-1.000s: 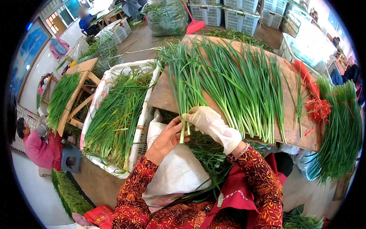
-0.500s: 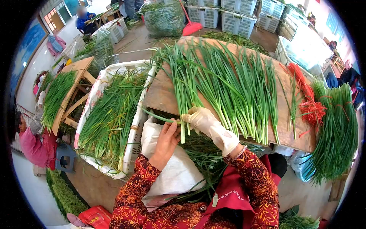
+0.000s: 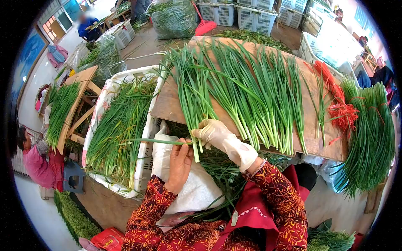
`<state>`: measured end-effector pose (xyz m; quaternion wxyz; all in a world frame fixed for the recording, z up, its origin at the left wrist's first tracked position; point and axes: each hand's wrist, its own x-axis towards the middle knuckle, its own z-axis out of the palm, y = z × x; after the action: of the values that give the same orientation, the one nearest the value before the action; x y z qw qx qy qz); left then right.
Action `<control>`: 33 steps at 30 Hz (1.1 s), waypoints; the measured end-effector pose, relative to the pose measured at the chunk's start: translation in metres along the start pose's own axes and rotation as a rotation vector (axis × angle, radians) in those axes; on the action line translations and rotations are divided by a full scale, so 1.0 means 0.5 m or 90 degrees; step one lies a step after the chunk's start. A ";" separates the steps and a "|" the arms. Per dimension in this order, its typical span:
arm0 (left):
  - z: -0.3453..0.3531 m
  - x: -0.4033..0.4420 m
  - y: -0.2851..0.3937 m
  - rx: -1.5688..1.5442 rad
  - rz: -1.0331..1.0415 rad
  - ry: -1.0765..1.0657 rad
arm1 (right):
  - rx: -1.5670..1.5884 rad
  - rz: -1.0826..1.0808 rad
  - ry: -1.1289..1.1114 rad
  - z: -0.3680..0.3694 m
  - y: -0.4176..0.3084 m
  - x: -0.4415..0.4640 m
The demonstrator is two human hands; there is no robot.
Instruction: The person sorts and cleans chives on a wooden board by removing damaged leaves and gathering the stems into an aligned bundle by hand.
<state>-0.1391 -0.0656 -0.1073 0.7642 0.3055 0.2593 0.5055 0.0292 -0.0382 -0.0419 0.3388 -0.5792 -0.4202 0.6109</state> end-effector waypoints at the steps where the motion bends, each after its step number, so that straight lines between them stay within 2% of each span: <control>1: -0.001 -0.006 0.000 0.001 0.003 -0.009 | -0.003 -0.001 -0.004 0.000 0.000 -0.001; 7: 0.023 -0.056 0.016 0.078 -0.057 0.022 | 0.000 -0.021 0.027 0.001 0.008 -0.002; 8: 0.016 -0.080 0.014 0.181 -0.087 -0.049 | 0.027 -0.027 0.030 -0.006 0.019 0.011; 11: 0.022 -0.132 0.056 0.416 -0.428 -0.274 | 0.058 0.001 0.015 -0.016 0.011 0.011; 13: 0.020 -0.130 0.067 0.480 -0.687 -0.460 | 0.010 -0.023 0.011 -0.020 0.004 0.006; 14: 0.020 -0.128 0.074 0.550 -0.693 -0.537 | -0.016 -0.035 0.009 -0.020 0.000 0.004; 17: 0.029 -0.100 0.120 0.772 -0.495 -0.497 | -0.031 -0.003 0.054 -0.019 -0.009 -0.005; 19: 0.030 -0.066 0.125 0.639 -0.301 -0.250 | -0.022 -0.006 0.056 -0.025 0.008 0.006; 20: 0.031 -0.043 0.118 0.578 -0.180 -0.159 | -0.025 -0.016 0.061 -0.024 0.019 0.015; 21: 0.037 -0.015 0.113 0.514 -0.145 -0.117 | -0.030 -0.026 0.066 -0.023 0.022 0.018; 22: 0.062 0.006 0.108 0.425 -0.150 -0.055 | -0.015 -0.056 0.059 -0.021 0.014 0.002; 26: 0.066 0.059 0.061 0.187 -0.208 -0.021 | 0.112 -0.061 -0.030 -0.038 0.012 -0.015; 29: 0.038 0.071 0.047 0.081 -0.262 -0.046 | 0.160 -0.044 -0.008 -0.045 0.021 -0.021; 33: 0.015 0.067 0.034 0.062 -0.286 -0.030 | 0.056 -0.047 -0.010 -0.047 0.019 -0.026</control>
<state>-0.1324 -0.0309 -0.0930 0.8476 0.2885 0.3271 0.3022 0.0545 -0.0508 -0.0446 0.3831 -0.5427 -0.4168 0.6205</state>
